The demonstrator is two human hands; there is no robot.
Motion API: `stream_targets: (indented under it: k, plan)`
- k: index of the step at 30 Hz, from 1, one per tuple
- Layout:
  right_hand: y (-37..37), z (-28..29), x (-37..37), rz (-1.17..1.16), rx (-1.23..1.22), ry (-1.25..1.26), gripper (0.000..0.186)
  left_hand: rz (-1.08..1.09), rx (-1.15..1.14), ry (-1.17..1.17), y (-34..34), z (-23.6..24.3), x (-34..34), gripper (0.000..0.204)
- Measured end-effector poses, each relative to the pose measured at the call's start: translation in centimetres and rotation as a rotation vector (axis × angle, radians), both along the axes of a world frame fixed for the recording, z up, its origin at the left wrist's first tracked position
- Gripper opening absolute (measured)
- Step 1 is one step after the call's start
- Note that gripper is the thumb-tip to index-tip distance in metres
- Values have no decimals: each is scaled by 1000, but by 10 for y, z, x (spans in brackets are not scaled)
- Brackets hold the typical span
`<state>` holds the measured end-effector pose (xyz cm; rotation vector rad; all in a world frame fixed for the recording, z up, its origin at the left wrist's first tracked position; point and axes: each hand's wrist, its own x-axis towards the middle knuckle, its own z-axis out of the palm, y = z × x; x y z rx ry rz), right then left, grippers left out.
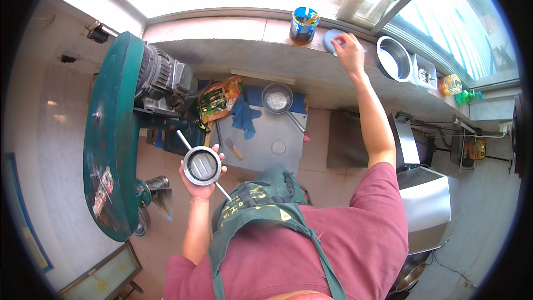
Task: The person cleans a metal machine component by hand and with a brush, applies a yellow substance from a container, and kemudian reassembles it onto a larger industrial processing machine.
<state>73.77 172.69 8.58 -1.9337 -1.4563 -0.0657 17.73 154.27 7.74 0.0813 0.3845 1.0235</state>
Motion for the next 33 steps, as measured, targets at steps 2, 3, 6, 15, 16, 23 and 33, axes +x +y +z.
stream_targets:
  k: [2, 3, 6, 15, 16, 23, 33]
  plan:
    - [17, 35, -44, 198, 165, 13, 17, 21, -20, -25, -5, -2, -5, 80]
    - [24, 38, -48, 196, 135, -60, 16, 27, -29, -37, -6, -1, -7, 80]
    - [61, 33, -54, 220, 28, -251, 13, 74, -4, -20, -15, -10, -16, 83]
    - [52, 41, -58, 387, -103, -320, 13, 152, -22, 3, -51, -17, -56, 79]
    - [44, 45, -71, 410, -110, -324, 13, 163, -36, 18, -57, -19, -62, 79]
    - [-50, 67, -171, 592, -178, -164, 9, 109, -21, 17, -71, -45, -105, 82]
    - [-178, -91, -357, 644, -416, 85, 10, -182, -145, -139, -90, -107, -171, 79]
